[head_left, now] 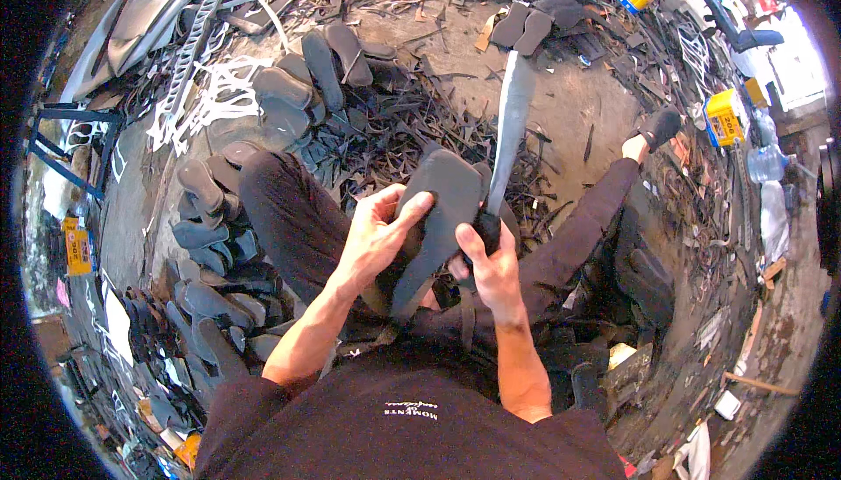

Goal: The person sits cross-legged on the floor and uses a knife to trim the edges of dark rubber shoe insoles. They repeatedly pick up insoles, shave off thin strips, and place the trimmed pieces aside. The workspace is cluttered with rubber scraps and finished insoles.

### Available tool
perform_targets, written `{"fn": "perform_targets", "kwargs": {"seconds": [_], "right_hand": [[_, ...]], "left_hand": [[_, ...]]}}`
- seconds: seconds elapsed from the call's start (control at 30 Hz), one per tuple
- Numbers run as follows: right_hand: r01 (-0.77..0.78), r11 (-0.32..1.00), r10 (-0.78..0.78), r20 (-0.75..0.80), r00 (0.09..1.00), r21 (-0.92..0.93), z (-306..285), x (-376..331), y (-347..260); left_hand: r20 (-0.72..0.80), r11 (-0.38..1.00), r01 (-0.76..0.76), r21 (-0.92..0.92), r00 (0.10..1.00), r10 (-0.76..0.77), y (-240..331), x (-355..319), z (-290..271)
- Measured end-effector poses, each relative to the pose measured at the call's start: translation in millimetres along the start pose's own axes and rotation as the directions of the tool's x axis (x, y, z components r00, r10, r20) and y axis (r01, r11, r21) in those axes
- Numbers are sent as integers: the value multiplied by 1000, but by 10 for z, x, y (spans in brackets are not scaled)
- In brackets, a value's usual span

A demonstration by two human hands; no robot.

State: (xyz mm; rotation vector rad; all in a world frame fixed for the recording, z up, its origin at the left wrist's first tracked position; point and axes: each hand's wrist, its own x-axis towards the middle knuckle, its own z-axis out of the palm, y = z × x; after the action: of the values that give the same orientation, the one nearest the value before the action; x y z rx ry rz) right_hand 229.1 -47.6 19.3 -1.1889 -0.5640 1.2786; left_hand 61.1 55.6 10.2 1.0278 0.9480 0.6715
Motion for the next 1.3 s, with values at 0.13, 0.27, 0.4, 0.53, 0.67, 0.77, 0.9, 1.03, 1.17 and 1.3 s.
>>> {"fn": "perform_targets", "kwargs": {"seconds": [0.13, 0.27, 0.4, 0.53, 0.67, 0.77, 0.9, 1.03, 1.17, 1.3], "right_hand": [[114, 934, -108, 37, 993, -339, -283, -331, -361], [169, 592, -231, 35, 972, -788, -367, -618, -650], [141, 530, -251, 4, 968, -836, -381, -778, -552], [81, 656, -113, 8, 994, -750, -424, -715, -507], [-29, 961, 20, -36, 999, -274, -365, -557, -407], [-41, 987, 45, 22, 999, -154, -292, -488, -339], [63, 997, -69, -226, 972, -33, -2, -286, -219], [99, 995, -91, -289, 953, 12, 363, -185, -32], [93, 976, -96, -6, 995, -195, 513, -225, 183], [71, 689, -108, -5, 994, -721, 333, -447, 153]], "left_hand": [[-30, 988, -105, 110, 994, 109, 283, -35, 36], [-22, 963, -194, 188, 979, 202, 437, -85, -65], [-5, 944, -207, 257, 977, 215, 475, -109, -20], [221, 908, -188, 373, 969, 110, 537, -229, 24], [463, 838, -152, 524, 876, -131, 522, -167, 52], [381, 780, -265, 567, 924, 36, 512, -140, 4], [79, 281, -502, 818, 583, 809, 605, -142, 9], [-641, 824, -533, 192, 567, 517, 215, -190, 256], [-567, 837, -304, -454, 824, -8, 187, -102, 237], [-676, 807, -387, -446, 736, -21, 155, -57, 123]]}}
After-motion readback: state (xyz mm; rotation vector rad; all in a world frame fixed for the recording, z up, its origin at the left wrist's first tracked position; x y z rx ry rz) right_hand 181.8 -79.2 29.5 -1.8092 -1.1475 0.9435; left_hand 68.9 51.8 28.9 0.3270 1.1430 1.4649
